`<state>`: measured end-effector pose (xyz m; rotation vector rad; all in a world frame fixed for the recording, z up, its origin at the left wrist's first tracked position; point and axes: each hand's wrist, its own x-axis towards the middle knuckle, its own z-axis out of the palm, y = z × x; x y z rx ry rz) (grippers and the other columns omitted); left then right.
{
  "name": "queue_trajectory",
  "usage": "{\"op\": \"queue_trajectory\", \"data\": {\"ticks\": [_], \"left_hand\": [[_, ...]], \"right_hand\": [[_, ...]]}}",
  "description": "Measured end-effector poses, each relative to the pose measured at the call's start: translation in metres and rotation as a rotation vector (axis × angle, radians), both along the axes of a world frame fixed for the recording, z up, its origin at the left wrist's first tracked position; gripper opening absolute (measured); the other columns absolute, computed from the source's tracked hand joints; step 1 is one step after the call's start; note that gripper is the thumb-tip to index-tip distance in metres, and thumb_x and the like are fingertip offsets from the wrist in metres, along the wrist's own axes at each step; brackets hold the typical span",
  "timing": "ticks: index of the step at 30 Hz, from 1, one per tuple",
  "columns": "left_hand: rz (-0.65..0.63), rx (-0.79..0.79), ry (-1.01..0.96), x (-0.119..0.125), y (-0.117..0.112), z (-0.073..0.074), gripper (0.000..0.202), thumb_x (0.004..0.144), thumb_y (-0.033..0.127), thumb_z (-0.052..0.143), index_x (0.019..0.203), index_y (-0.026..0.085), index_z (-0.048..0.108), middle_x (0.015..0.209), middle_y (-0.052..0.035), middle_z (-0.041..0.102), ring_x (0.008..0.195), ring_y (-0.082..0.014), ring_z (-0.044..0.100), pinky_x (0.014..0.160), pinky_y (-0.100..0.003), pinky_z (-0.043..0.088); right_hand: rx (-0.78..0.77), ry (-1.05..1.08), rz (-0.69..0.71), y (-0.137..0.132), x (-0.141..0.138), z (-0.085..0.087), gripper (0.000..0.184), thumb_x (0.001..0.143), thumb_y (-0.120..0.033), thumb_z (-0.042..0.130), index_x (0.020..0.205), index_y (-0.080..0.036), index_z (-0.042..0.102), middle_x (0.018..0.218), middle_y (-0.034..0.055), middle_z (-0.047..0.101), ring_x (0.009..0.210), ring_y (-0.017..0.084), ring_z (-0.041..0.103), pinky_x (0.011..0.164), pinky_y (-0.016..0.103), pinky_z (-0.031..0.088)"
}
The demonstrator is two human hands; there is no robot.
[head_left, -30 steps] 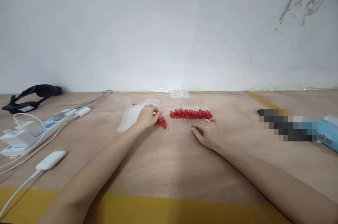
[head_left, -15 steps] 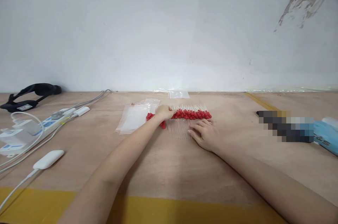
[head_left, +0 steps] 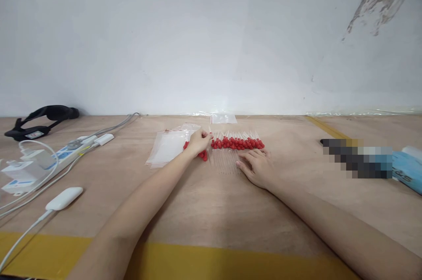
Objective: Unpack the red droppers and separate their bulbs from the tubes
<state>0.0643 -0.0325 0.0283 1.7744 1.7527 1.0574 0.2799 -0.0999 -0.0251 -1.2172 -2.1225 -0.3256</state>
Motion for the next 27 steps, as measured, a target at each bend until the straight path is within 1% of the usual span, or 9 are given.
{"op": "queue_trajectory", "data": {"ticks": [3,5,9,12,15,20,22,25,27], "left_hand": [[-0.054,0.143,0.043,-0.009,-0.021,0.0,0.015,0.071,0.031,0.053,0.066,0.018,0.05,0.063,0.0022,0.055,0.056,-0.0101,0.05,0.053,-0.021,0.038],[-0.17,0.268,0.121,-0.017,-0.039,-0.004,0.014,0.072,0.029,0.052,0.065,0.017,0.049,0.063,0.0018,0.054,0.058,-0.0104,0.05,0.055,-0.021,0.039],[-0.375,0.436,0.252,-0.032,-0.072,-0.02,0.012,0.074,0.023,0.05,0.064,0.017,0.046,0.065,0.0005,0.053,0.062,-0.0113,0.05,0.059,-0.023,0.04],[-0.442,0.47,0.279,-0.036,-0.085,-0.034,0.007,0.074,0.02,0.05,0.069,0.017,0.046,0.07,-0.0006,0.055,0.065,-0.0119,0.051,0.06,-0.024,0.041],[-0.465,0.462,0.289,-0.035,-0.088,-0.043,0.004,0.074,0.02,0.05,0.076,0.018,0.047,0.074,-0.001,0.057,0.064,-0.0115,0.052,0.059,-0.023,0.042],[-0.544,0.513,0.296,-0.029,-0.088,-0.045,0.008,0.078,0.019,0.047,0.085,0.018,0.049,0.078,-0.0019,0.056,0.065,-0.0111,0.053,0.061,-0.023,0.043],[-0.562,0.535,0.294,-0.026,-0.089,-0.044,0.013,0.079,0.019,0.047,0.092,0.017,0.049,0.081,-0.0032,0.056,0.071,-0.0124,0.053,0.065,-0.024,0.044],[-0.567,0.569,0.298,-0.021,-0.09,-0.041,0.023,0.08,0.022,0.048,0.102,0.016,0.049,0.093,-0.0068,0.055,0.085,-0.0154,0.053,0.075,-0.028,0.043],[-0.585,0.562,0.344,-0.018,-0.09,-0.04,0.02,0.082,0.026,0.048,0.1,0.017,0.052,0.092,-0.007,0.055,0.086,-0.0161,0.051,0.076,-0.029,0.042]], "right_hand": [[0.019,0.034,-0.013,0.001,0.001,-0.001,0.029,0.084,-0.04,0.042,0.097,-0.021,0.059,0.091,0.006,0.063,0.087,0.019,0.055,0.084,0.038,0.029],[0.058,0.074,-0.022,0.001,0.001,-0.001,0.033,0.082,-0.04,0.043,0.106,-0.019,0.055,0.1,0.0086,0.059,0.095,0.021,0.052,0.085,0.038,0.03],[0.171,0.117,0.026,-0.003,-0.001,0.002,0.054,0.078,-0.043,0.049,0.124,-0.016,0.041,0.117,0.0144,0.048,0.109,0.025,0.044,0.09,0.04,0.031],[0.211,0.048,0.099,-0.01,-0.004,0.007,0.054,0.077,-0.043,0.051,0.125,-0.02,0.041,0.122,0.0132,0.046,0.11,0.025,0.043,0.091,0.042,0.029],[0.195,-0.053,0.18,-0.015,-0.007,0.009,0.041,0.079,-0.039,0.051,0.116,-0.024,0.051,0.114,0.0085,0.055,0.106,0.023,0.046,0.092,0.043,0.025],[0.147,-0.11,0.215,-0.018,-0.013,0.009,0.023,0.083,-0.034,0.048,0.099,-0.025,0.061,0.08,0.002,0.064,0.084,0.017,0.05,0.09,0.041,0.022],[0.123,-0.105,0.222,-0.019,-0.017,0.008,0.021,0.085,-0.033,0.045,0.092,-0.025,0.063,0.071,0.0005,0.062,0.075,0.015,0.049,0.086,0.038,0.023],[0.062,-0.071,0.233,-0.023,-0.025,0.008,0.023,0.087,-0.03,0.042,0.084,-0.022,0.063,0.069,0.0004,0.062,0.07,0.013,0.048,0.081,0.035,0.024],[0.024,-0.042,0.232,-0.025,-0.028,0.008,0.025,0.087,-0.029,0.04,0.081,-0.021,0.063,0.068,0.001,0.063,0.069,0.013,0.048,0.079,0.034,0.024]]}}
